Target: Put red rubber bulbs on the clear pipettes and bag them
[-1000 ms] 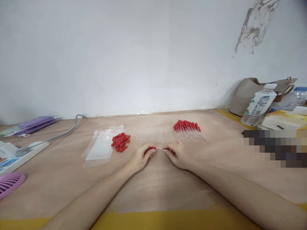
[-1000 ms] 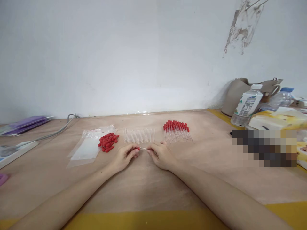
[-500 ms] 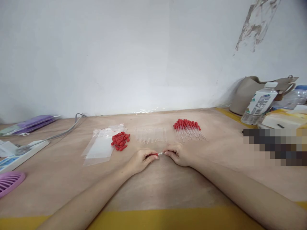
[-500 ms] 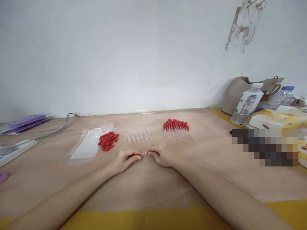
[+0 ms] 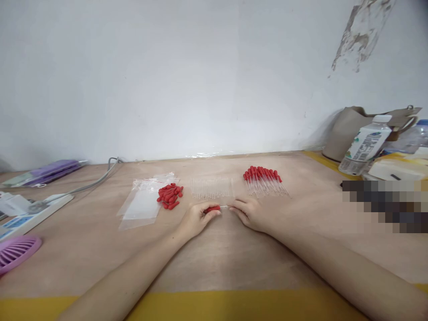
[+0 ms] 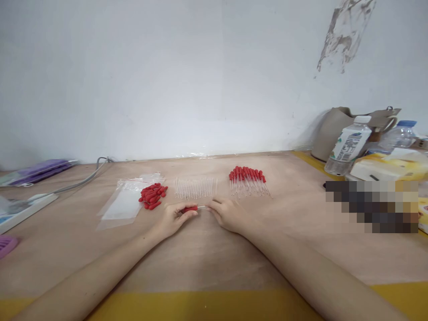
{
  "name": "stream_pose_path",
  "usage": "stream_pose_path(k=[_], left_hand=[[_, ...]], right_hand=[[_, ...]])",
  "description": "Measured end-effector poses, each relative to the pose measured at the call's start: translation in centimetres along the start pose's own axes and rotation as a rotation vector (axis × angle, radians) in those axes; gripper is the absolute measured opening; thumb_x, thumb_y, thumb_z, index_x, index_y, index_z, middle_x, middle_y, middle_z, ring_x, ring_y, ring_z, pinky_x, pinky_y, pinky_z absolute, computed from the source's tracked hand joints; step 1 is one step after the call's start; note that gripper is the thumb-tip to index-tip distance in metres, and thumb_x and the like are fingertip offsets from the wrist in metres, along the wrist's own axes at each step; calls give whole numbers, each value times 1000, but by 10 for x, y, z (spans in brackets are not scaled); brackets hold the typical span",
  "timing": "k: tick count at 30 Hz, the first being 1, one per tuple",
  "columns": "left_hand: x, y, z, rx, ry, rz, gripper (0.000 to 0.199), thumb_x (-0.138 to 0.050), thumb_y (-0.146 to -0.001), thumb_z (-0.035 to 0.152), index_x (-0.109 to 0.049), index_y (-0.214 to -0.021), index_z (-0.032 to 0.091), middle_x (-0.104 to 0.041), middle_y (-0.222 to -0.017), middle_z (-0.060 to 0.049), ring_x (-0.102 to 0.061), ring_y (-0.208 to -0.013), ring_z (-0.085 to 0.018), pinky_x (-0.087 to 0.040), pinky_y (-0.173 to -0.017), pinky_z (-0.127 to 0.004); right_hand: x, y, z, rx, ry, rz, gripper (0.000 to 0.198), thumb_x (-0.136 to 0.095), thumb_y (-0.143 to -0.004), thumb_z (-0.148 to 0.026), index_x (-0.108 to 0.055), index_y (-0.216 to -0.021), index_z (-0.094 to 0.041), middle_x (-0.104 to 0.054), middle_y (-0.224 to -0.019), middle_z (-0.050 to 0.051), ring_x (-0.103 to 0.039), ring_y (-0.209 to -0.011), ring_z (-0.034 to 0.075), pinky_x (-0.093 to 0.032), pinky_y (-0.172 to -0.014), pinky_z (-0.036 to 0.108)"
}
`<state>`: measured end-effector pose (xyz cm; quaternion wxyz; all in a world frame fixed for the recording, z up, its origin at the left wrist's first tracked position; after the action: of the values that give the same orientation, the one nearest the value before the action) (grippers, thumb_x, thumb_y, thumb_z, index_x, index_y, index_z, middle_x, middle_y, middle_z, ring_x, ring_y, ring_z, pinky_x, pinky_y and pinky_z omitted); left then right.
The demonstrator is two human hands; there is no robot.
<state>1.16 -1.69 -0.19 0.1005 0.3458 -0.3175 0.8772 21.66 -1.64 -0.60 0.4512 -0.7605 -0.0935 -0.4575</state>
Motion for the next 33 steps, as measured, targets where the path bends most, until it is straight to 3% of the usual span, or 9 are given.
stream_pose_path(k=[5,15,22,33], left_hand=[[-2,1,-7,97,150,-18,24,-55,-79,35,-64,-94,18,-68,-86,-4,-62,-75,-16,-49,-68,-27],[1,2,1,193,198,-130,24,-56,-76,34,-66,-86,15,-63,-64,-1,-55,-55,-11,-44,-53,-22],[0,2,2,148,182,-169,23,-55,-77,33,-66,-87,15,-67,-78,-3,-60,-69,-14,-47,-65,-24],[1,2,4,82,83,-159,22,-53,-80,30,-66,-91,16,-69,-82,-3,-62,-71,-15,-48,-64,-24]], right_hand=[[2,2,9,-23,-72,46,23,-36,-88,-25,-58,-94,-18,-59,-82,6,-54,-74,15,-43,-67,26],[-3,3,5,67,-49,105,23,-37,-88,-21,-59,-86,-17,-57,-72,4,-51,-66,13,-40,-59,23],[-9,4,1,62,10,69,20,-39,-86,-20,-59,-88,-17,-58,-73,4,-50,-63,12,-36,-57,21],[-6,0,-5,-43,9,-73,26,-35,-88,-24,-60,-84,-16,-60,-74,4,-51,-63,12,-33,-56,21]])
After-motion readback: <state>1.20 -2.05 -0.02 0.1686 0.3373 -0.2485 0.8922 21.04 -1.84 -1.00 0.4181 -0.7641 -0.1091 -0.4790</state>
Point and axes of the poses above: each hand's wrist, its own y-axis away from the middle knuckle, its own x-axis out of the back of the hand, z = x × y, the point moved 1 cm from there along -y, towards the middle knuckle
